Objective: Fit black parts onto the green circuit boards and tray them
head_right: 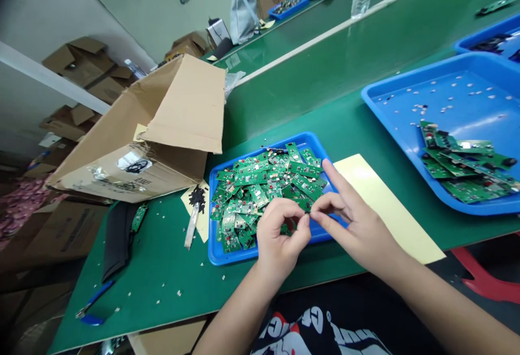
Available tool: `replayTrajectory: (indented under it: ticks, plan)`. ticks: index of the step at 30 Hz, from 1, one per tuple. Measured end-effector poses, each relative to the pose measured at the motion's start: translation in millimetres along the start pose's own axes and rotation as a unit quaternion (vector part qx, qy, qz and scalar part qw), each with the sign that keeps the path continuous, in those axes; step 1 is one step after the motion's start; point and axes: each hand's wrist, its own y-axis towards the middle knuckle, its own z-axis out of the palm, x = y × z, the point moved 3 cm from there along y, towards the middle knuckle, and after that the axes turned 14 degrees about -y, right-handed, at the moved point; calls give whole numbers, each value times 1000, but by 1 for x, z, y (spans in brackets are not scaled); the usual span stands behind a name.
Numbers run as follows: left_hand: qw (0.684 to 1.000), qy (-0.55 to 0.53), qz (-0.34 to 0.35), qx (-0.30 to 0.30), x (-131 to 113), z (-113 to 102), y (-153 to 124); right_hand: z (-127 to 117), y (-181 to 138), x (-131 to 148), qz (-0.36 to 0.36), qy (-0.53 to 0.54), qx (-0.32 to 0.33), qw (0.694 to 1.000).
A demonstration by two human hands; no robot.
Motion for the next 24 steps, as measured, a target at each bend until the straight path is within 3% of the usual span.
replayTrajectory:
  ticks: [2, 5, 11, 17, 24]
  plan:
    - [999, 37, 10, 37, -2, -7, 3, -5, 4, -3, -10, -32, 4, 999]
    - [973, 200, 13, 111, -3, -24, 17, -14, 7, -8, -27, -69, -8, 997]
    - [922, 360, -60, 127, 19, -62, 57, -30, 8, -10, -50, -75, -49, 995]
    - [905, 390, -101, 137, 29, -67, 69, -34, 2, -13, -74, -63, -76, 992]
    - [938, 320, -119, 59, 1, -63, 65, -33, 2, -5, -101, -75, -110, 986]
